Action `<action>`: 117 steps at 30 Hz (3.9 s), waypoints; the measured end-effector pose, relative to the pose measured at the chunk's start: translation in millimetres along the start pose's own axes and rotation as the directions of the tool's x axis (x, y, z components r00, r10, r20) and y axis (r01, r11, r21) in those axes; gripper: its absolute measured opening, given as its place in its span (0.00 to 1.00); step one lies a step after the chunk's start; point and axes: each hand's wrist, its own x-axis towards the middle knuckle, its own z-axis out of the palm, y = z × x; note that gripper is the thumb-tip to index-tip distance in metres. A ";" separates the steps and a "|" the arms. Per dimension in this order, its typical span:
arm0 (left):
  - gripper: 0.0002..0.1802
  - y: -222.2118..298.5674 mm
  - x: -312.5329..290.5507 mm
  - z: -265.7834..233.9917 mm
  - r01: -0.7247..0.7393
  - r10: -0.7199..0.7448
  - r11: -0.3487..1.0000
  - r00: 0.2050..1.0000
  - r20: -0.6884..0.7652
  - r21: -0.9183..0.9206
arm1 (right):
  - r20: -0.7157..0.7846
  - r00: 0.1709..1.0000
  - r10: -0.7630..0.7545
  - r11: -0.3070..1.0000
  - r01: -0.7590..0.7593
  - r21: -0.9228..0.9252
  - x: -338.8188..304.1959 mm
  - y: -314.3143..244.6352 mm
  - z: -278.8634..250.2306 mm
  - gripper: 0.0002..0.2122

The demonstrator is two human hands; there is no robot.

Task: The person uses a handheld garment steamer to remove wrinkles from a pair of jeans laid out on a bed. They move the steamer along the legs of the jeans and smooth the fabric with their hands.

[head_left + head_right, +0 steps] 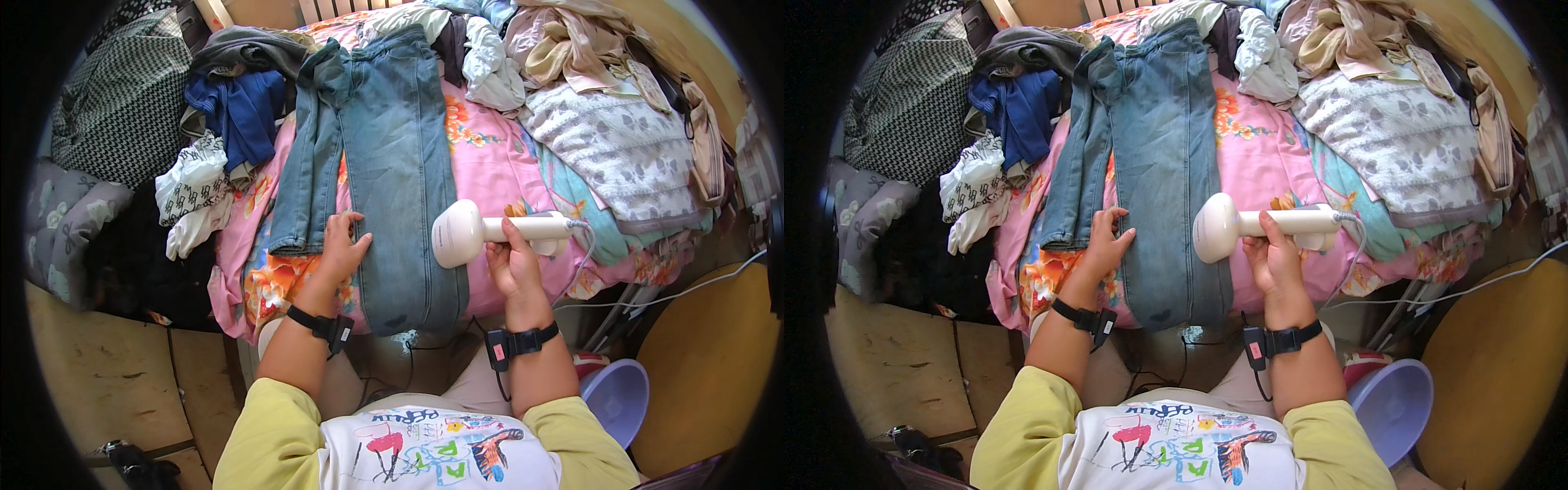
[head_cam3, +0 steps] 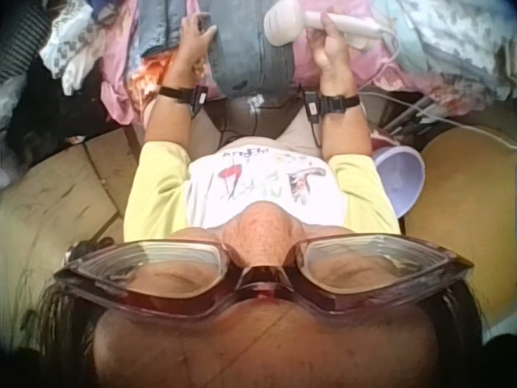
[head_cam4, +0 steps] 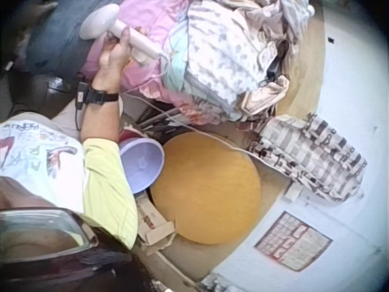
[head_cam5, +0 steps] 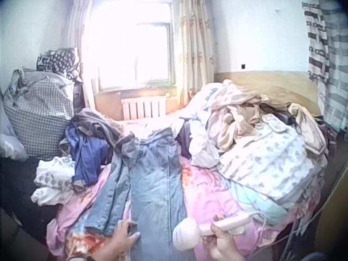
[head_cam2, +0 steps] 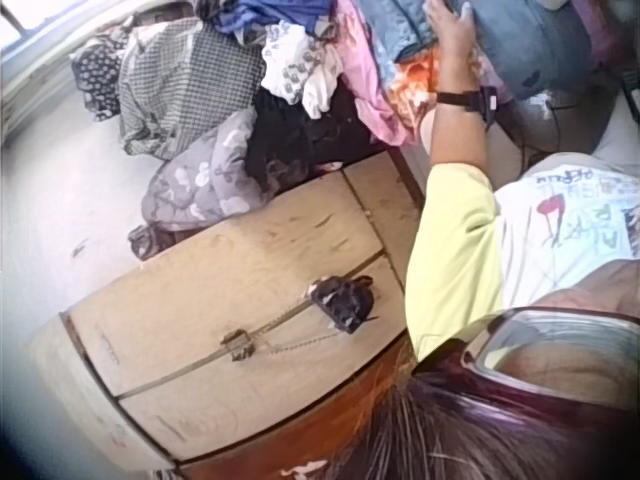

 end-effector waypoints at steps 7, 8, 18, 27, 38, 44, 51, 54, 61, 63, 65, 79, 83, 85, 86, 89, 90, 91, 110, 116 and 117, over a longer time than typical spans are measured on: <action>0.24 -5.0 -2.3 4.0 -0.062 0.060 0.996 0.998 -0.035 -0.066 | -0.047 0.997 -0.068 0.998 0.067 -0.022 35.1 6.8 4.6 0.09; 0.26 -7.7 1.0 3.6 -0.048 0.047 0.998 0.999 -0.011 -0.034 | -0.046 0.997 -0.068 0.998 0.067 -0.013 36.0 6.6 4.4 0.09; 0.35 -15.9 9.9 5.3 0.159 -0.126 0.958 0.981 0.149 -0.239 | -0.089 0.996 0.020 1.000 -0.021 -0.011 9.3 -3.4 -11.1 0.09; 0.34 -8.0 -3.8 12.1 0.003 -0.008 0.996 0.999 -0.054 -0.095 | -0.035 0.997 0.071 0.995 -0.074 -0.067 -8.0 -9.4 -23.0 0.09; 0.31 -15.9 -8.7 17.2 0.071 -0.094 0.977 0.990 -0.108 -0.200 | -0.060 0.993 -0.098 0.992 0.103 0.075 56.1 2.4 5.9 0.10; 0.31 -11.3 -8.2 17.5 -0.003 -0.009 0.996 0.991 -0.130 -0.095 | -0.056 0.994 -0.089 0.991 0.094 0.091 62.8 12.1 13.8 0.10; 0.31 -4.3 -11.0 17.9 0.023 -0.046 0.990 0.986 -0.161 -0.142 | 0.002 1.000 0.015 0.997 -0.015 0.077 50.2 11.6 9.5 0.13; 0.31 -2.0 -11.7 17.5 0.014 -0.034 0.993 0.984 -0.176 -0.114 | 0.047 0.997 0.054 0.998 -0.055 0.028 39.5 4.8 5.4 0.14; 0.31 -5.7 -12.4 17.2 -0.009 -0.012 0.994 0.982 -0.190 -0.113 | 0.044 0.990 0.134 0.829 -0.088 -0.553 9.5 -29.1 -9.0 0.10; 0.31 -5.1 -11.0 18.6 -0.019 -0.004 0.994 0.979 -0.202 -0.112 | 0.122 0.986 -0.112 0.743 0.165 -0.649 3.3 -25.9 -9.5 0.10; 0.30 -7.2 -11.6 18.9 -0.034 0.010 0.993 0.977 -0.213 -0.111 | 0.231 0.915 -0.330 0.584 0.390 -0.712 -0.8 -23.4 -5.8 0.09; 0.31 -7.1 -12.9 15.7 -0.045 0.006 0.990 0.960 -0.279 -0.133 | 0.580 0.787 -0.208 -0.757 0.246 -0.605 55.0 -36.5 22.5 0.10; 0.30 -8.0 -12.5 18.7 -0.068 0.025 0.989 0.953 -0.301 -0.133 | 0.565 0.810 -0.155 -0.787 0.244 -0.566 53.5 -39.4 21.3 0.09; 0.30 -10.1 -13.1 18.2 -0.068 0.021 0.987 0.952 -0.304 -0.145 | 0.580 0.800 -0.155 -0.760 0.278 -0.587 42.8 -38.7 18.8 0.09; 0.30 -10.8 -13.1 18.6 -0.070 0.021 0.986 0.953 -0.302 -0.153 | 0.582 0.799 -0.152 -0.766 0.276 -0.580 39.0 -39.4 17.4 0.09; 0.30 -17.4 -13.4 18.0 -0.098 0.049 0.987 0.940 -0.337 -0.130 | 0.644 0.752 -0.142 -0.722 0.367 -0.587 24.5 -37.5 12.6 0.09; 0.30 -16.6 -12.8 18.6 -0.098 0.046 0.986 0.940 -0.337 -0.137 | 0.643 0.753 -0.140 -0.726 0.364 -0.584 20.9 -38.9 9.8 0.09; 0.30 -15.8 -12.6 19.2 -0.101 0.051 0.986 0.940 -0.338 -0.132 | 0.651 0.751 -0.115 -0.726 0.384 -0.571 17.3 -40.8 7.1 0.09; 0.30 -12.5 -14.9 18.2 -0.065 0.009 0.983 0.950 -0.313 -0.171 | 0.271 0.896 0.352 -0.449 0.416 -0.791 2.9 -67.5 20.4 0.19; 0.30 -16.9 -15.9 19.1 -0.071 0.009 0.981 0.947 -0.322 -0.182 | 0.109 0.863 0.493 -0.335 0.303 -0.892 -8.3 -70.7 11.3 0.22; 0.30 -16.4 -15.5 19.1 -0.071 0.008 0.980 0.947 -0.321 -0.185 | 0.081 0.848 0.524 -0.211 0.222 -0.952 -9.7 -70.6 11.1 0.24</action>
